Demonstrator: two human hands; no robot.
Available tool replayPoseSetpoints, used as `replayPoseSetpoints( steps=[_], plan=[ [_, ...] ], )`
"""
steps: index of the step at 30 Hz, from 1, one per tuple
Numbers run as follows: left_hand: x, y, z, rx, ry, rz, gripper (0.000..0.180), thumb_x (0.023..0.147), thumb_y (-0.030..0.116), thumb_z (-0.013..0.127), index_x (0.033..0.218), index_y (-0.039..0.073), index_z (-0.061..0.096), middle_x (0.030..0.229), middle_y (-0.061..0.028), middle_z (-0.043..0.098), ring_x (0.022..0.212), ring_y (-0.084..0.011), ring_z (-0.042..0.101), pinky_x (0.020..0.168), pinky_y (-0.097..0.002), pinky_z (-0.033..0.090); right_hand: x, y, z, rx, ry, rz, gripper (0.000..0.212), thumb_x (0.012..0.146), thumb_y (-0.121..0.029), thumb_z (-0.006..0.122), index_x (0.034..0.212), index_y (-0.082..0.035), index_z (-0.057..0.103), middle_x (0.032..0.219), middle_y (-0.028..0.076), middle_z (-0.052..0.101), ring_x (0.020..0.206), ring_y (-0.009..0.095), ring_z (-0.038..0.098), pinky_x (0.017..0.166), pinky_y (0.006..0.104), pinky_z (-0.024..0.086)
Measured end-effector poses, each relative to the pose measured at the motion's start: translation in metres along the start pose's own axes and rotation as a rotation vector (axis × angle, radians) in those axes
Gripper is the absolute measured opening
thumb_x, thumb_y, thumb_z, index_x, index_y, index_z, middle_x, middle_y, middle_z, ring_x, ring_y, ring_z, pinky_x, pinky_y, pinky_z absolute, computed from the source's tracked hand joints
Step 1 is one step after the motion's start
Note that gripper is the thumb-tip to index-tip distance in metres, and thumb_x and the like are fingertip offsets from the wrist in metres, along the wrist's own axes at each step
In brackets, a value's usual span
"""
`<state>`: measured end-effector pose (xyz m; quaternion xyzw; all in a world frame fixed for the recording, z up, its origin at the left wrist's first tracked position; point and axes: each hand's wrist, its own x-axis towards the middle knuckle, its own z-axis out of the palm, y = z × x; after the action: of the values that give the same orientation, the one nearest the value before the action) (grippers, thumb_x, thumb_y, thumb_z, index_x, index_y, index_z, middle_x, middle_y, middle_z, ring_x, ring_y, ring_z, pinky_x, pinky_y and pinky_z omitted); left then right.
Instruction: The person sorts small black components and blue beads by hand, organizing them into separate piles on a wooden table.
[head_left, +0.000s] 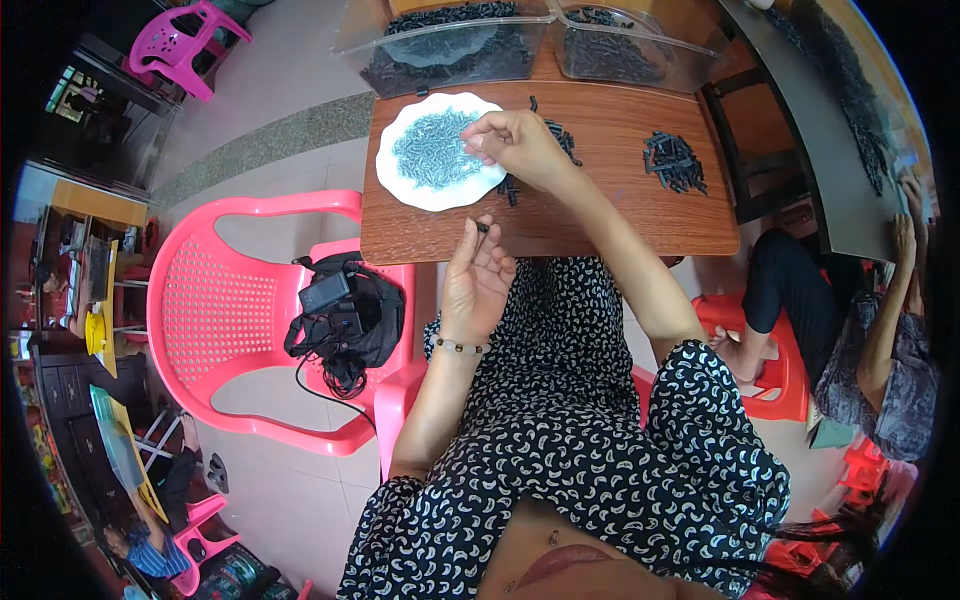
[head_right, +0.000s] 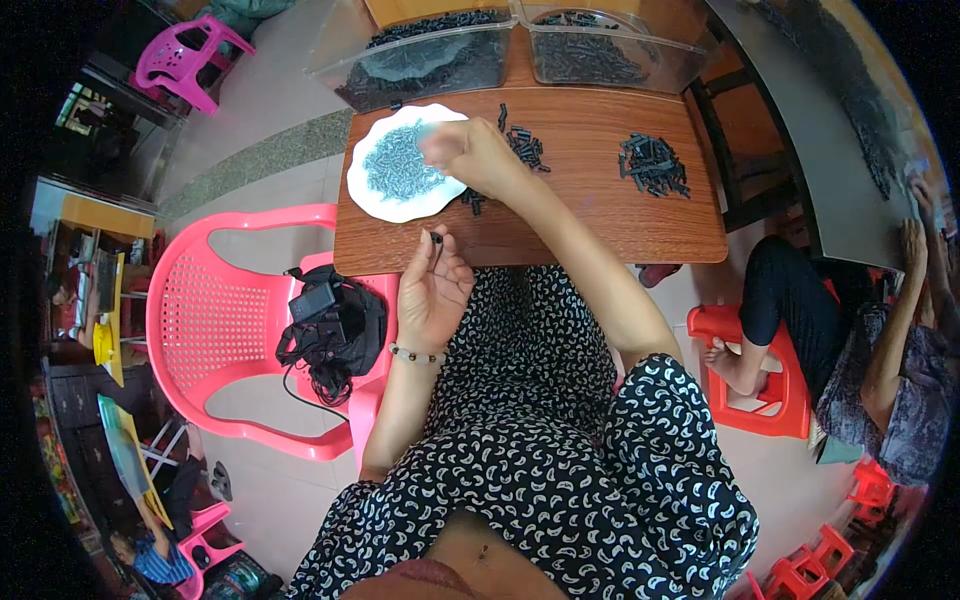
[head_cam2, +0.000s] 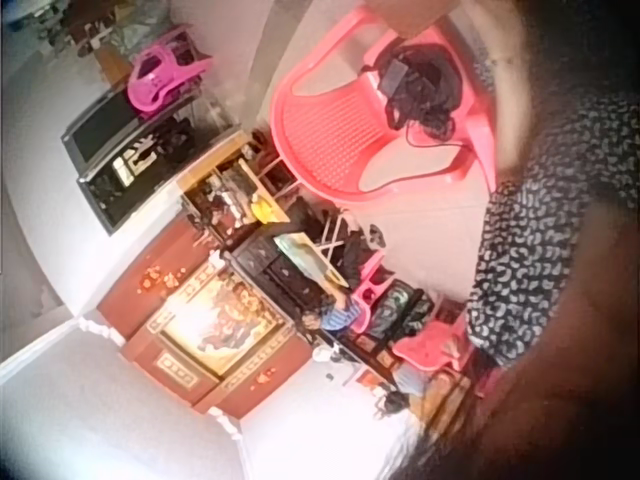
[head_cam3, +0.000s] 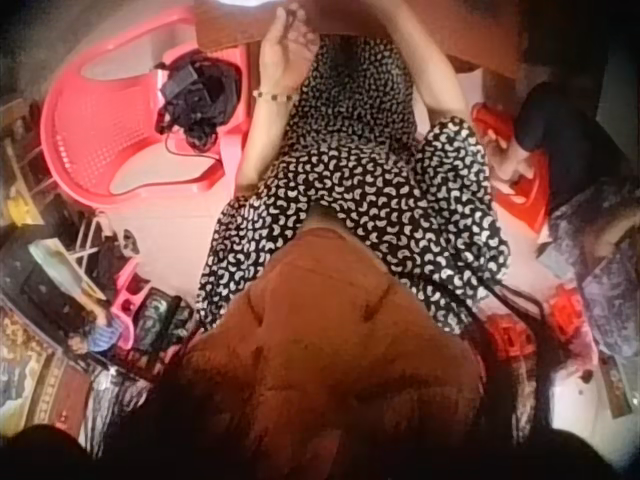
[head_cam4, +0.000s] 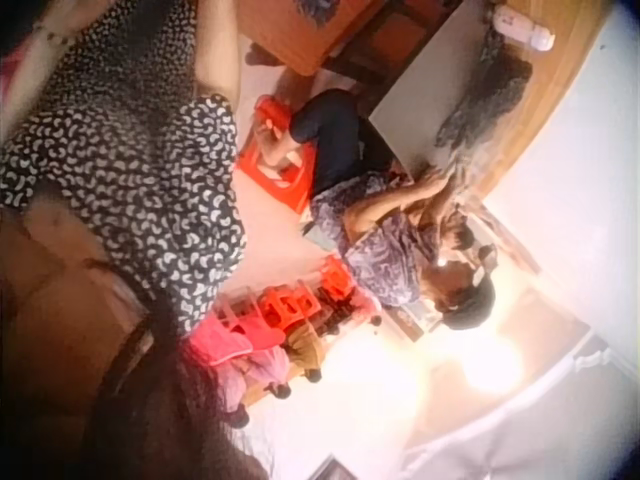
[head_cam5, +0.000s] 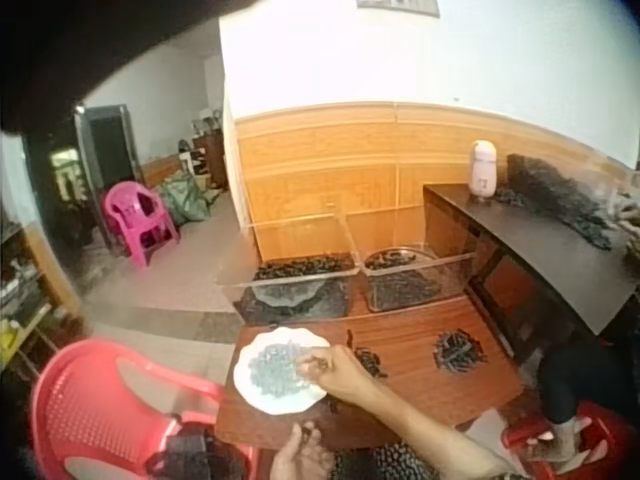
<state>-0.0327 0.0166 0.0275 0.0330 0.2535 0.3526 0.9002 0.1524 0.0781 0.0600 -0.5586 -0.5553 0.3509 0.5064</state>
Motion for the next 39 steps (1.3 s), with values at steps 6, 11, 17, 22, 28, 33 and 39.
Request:
replayPoseSetpoints(
  steps=[6,11,17,22,28,33,39],
  plan=[
    [-0.001,-0.004,0.001,-0.087,-0.022,-0.115,0.025,0.092,0.032,0.063,0.108,0.013,0.062,0.092,0.0027,0.065,0.075,-0.0103,0.055,0.069,-0.0239,0.047,-0.063,-0.014,0.001,0.123,-0.022,0.037,0.016,0.093,-0.011,0.059,0.099,0.003,0.063,0.088,0.002,0.066,0.075,0.007,0.058,0.069,0.0229,0.049],
    [-0.003,-0.012,0.004,-0.099,-0.035,-0.173,0.024,0.092,0.033,0.061,0.106,0.013,0.061,0.091,0.0033,0.064,0.075,-0.0104,0.054,0.068,-0.0234,0.046,-0.104,-0.015,0.003,0.307,0.041,0.024,0.015,0.093,-0.012,0.061,0.100,0.001,0.062,0.091,0.001,0.065,0.080,0.008,0.061,0.074,0.0216,0.050],
    [-0.005,-0.022,0.013,-0.047,-0.040,-0.189,0.024,0.093,0.033,0.060,0.104,0.012,0.060,0.089,0.0031,0.064,0.075,-0.0102,0.054,0.068,-0.0226,0.045,-0.125,-0.011,0.006,0.504,0.101,0.097,0.013,0.094,-0.012,0.060,0.100,-0.001,0.062,0.089,0.001,0.065,0.081,0.008,0.063,0.072,0.0219,0.053],
    [-0.007,-0.026,0.013,-0.024,-0.041,-0.186,0.024,0.093,0.034,0.060,0.102,0.012,0.060,0.089,0.0032,0.064,0.077,-0.0100,0.054,0.068,-0.0224,0.045,-0.130,-0.007,0.008,0.532,0.120,0.078,0.012,0.093,-0.011,0.060,0.099,0.000,0.063,0.090,0.002,0.064,0.084,0.009,0.061,0.075,0.0235,0.051],
    [-0.009,-0.029,0.015,-0.010,0.010,-0.230,0.027,0.091,0.037,0.062,0.100,0.012,0.061,0.089,0.0041,0.063,0.078,-0.0096,0.054,0.069,-0.0224,0.045,-0.131,-0.003,0.010,0.114,0.238,-0.212,0.007,0.088,-0.007,0.063,0.093,-0.002,0.065,0.091,0.005,0.064,0.096,0.015,0.055,0.083,0.0287,0.044],
    [-0.011,-0.031,0.014,0.029,0.065,-0.193,0.030,0.089,0.038,0.064,0.101,0.011,0.060,0.091,0.0044,0.062,0.082,-0.0094,0.053,0.072,-0.0223,0.045,-0.131,-0.003,0.007,-0.254,0.293,-0.400,0.013,0.079,-0.005,0.068,0.092,-0.006,0.067,0.093,0.006,0.066,0.092,0.021,0.057,0.081,0.0323,0.044],
    [-0.010,-0.032,0.008,0.044,0.051,-0.187,0.031,0.088,0.039,0.065,0.103,0.012,0.060,0.091,0.0044,0.061,0.083,-0.0090,0.053,0.074,-0.0233,0.045,-0.133,-0.004,0.006,-0.229,0.270,-0.356,0.018,0.075,-0.006,0.072,0.092,-0.007,0.067,0.094,0.005,0.067,0.092,0.022,0.057,0.081,0.0323,0.044]
  ],
)
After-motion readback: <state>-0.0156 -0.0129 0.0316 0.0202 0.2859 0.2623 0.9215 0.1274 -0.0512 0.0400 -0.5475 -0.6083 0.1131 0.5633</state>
